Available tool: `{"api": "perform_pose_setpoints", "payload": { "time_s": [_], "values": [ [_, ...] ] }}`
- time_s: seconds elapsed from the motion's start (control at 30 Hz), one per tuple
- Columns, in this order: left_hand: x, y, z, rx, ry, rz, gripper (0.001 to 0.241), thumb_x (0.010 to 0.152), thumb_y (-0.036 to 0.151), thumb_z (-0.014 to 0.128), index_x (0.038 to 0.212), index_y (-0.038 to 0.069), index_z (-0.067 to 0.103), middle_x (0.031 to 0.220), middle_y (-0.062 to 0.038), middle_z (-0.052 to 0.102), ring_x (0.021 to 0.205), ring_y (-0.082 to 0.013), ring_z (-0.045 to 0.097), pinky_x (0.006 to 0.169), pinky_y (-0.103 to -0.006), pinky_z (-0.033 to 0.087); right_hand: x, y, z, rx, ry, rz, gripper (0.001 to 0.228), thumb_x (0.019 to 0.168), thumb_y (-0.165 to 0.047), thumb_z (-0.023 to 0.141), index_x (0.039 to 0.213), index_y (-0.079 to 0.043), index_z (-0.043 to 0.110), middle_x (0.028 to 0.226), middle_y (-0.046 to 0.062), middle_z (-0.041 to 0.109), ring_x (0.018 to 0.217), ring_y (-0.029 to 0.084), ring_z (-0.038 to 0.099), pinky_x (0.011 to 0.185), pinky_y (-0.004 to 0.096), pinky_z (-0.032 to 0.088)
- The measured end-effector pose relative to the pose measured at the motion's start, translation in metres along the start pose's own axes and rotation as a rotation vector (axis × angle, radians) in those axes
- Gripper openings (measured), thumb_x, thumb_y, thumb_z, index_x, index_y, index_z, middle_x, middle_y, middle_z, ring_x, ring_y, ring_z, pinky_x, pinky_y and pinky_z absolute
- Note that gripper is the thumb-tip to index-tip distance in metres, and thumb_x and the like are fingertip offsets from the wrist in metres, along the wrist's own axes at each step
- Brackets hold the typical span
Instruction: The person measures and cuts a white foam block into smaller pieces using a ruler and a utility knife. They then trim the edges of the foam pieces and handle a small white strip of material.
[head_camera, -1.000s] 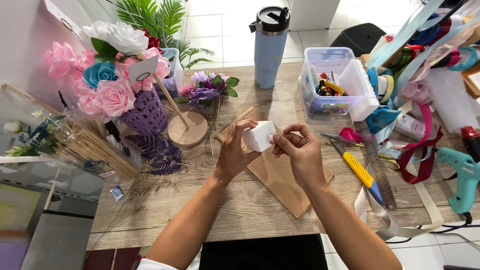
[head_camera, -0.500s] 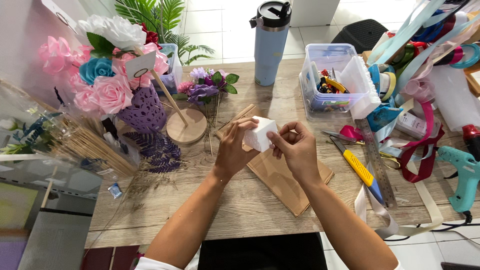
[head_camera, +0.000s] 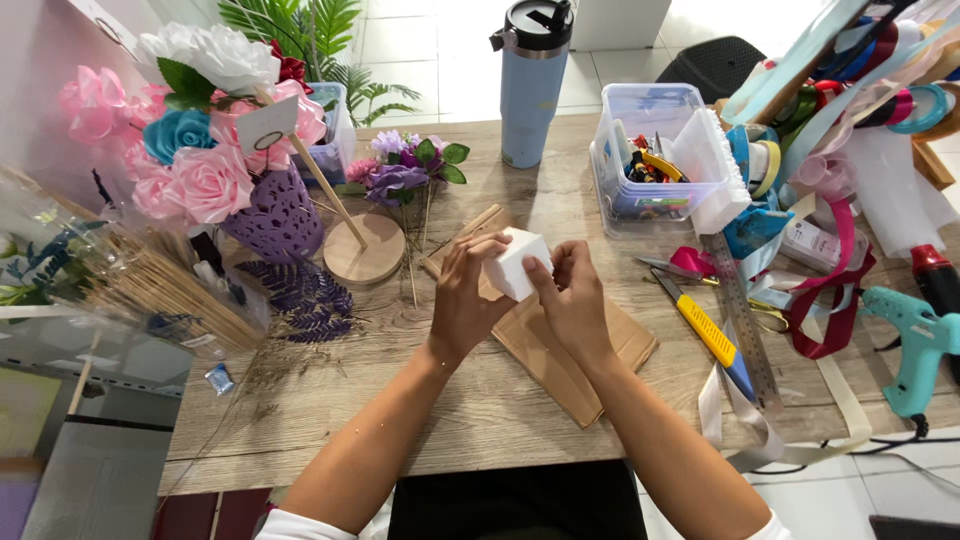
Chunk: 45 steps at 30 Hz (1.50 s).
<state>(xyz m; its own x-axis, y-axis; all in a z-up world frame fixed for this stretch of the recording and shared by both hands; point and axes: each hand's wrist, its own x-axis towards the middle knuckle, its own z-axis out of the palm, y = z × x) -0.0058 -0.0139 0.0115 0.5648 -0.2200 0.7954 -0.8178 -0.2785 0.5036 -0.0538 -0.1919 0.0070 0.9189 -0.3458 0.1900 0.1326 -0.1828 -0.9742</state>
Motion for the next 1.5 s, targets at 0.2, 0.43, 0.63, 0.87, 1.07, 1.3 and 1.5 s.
{"api": "perform_pose_setpoints", "payload": {
  "time_s": [0.2, 0.43, 0.63, 0.87, 1.07, 1.3, 1.5],
  "values": [
    [-0.004, -0.014, 0.004, -0.116, 0.033, -0.075, 0.07, 0.068, 0.005, 0.099, 0.128, 0.012, 0.063, 0.131, -0.009, 0.075, 0.126, -0.0342, 0.072, 0.115, -0.0529, 0.049, 0.0, -0.004, 0.008, 0.099, -0.086, 0.085, 0.044, 0.108, -0.051, 0.072, 0.107, -0.009, 0.06, 0.066, 0.004, 0.064, 0.056, 0.016, 0.064, 0.054, 0.028, 0.051],
    [-0.016, -0.011, 0.011, -0.868, -0.013, -0.667, 0.088, 0.074, 0.001, 0.101, 0.147, 0.007, 0.052, 0.134, -0.004, 0.064, 0.128, -0.0197, 0.065, 0.112, -0.0367, 0.056, 0.004, -0.02, -0.029, 0.027, -0.29, -0.118, 0.078, 0.084, -0.022, 0.095, 0.152, -0.01, 0.06, 0.144, 0.009, 0.064, 0.129, 0.021, 0.063, 0.098, 0.031, 0.057],
    [-0.018, -0.025, 0.008, -0.99, -0.128, -0.757, 0.089, 0.072, 0.001, 0.101, 0.147, 0.008, 0.054, 0.134, -0.004, 0.064, 0.126, -0.0177, 0.064, 0.107, -0.0336, 0.059, 0.013, -0.006, -0.048, 0.092, -0.329, -0.104, 0.075, 0.074, -0.005, 0.1, 0.14, -0.003, 0.065, 0.129, 0.007, 0.068, 0.127, 0.018, 0.064, 0.107, 0.036, 0.055],
    [-0.038, -0.027, 0.028, -0.161, -0.356, -0.322, 0.092, 0.067, 0.038, 0.107, 0.145, 0.011, 0.065, 0.116, -0.013, 0.082, 0.112, -0.0329, 0.081, 0.099, -0.0434, 0.063, 0.007, -0.019, -0.092, -0.339, -0.371, -0.266, 0.08, 0.076, -0.023, 0.099, 0.145, -0.002, 0.065, 0.128, 0.019, 0.072, 0.121, 0.035, 0.072, 0.099, 0.046, 0.063],
    [-0.025, 0.004, 0.024, -0.101, -0.345, -0.437, 0.084, 0.064, 0.038, 0.108, 0.136, 0.02, 0.068, 0.118, -0.006, 0.084, 0.111, -0.0238, 0.08, 0.092, -0.0386, 0.061, 0.052, -0.035, -0.198, -0.446, 0.163, -0.035, 0.027, 0.094, -0.024, 0.082, 0.119, -0.015, 0.079, 0.109, 0.006, 0.082, 0.102, 0.022, 0.078, 0.091, 0.038, 0.061],
    [-0.028, 0.008, 0.024, -0.089, -0.331, -0.424, 0.077, 0.066, 0.035, 0.106, 0.132, 0.022, 0.069, 0.123, -0.001, 0.084, 0.111, -0.0185, 0.079, 0.09, -0.032, 0.058, 0.116, -0.03, -0.276, -0.605, 0.471, 0.523, 0.033, 0.1, -0.053, 0.075, 0.109, -0.022, 0.08, 0.105, 0.005, 0.081, 0.092, 0.025, 0.075, 0.078, 0.043, 0.056],
    [-0.027, 0.007, 0.024, -0.098, -0.347, -0.442, 0.077, 0.064, 0.032, 0.107, 0.131, 0.025, 0.068, 0.126, 0.002, 0.085, 0.114, -0.0181, 0.078, 0.09, -0.0323, 0.059, 0.132, -0.005, -0.269, -0.212, 0.561, 0.408, 0.014, 0.092, -0.024, 0.088, 0.097, -0.012, 0.084, 0.09, 0.002, 0.081, 0.082, 0.017, 0.07, 0.072, 0.035, 0.056]
  ]
}}
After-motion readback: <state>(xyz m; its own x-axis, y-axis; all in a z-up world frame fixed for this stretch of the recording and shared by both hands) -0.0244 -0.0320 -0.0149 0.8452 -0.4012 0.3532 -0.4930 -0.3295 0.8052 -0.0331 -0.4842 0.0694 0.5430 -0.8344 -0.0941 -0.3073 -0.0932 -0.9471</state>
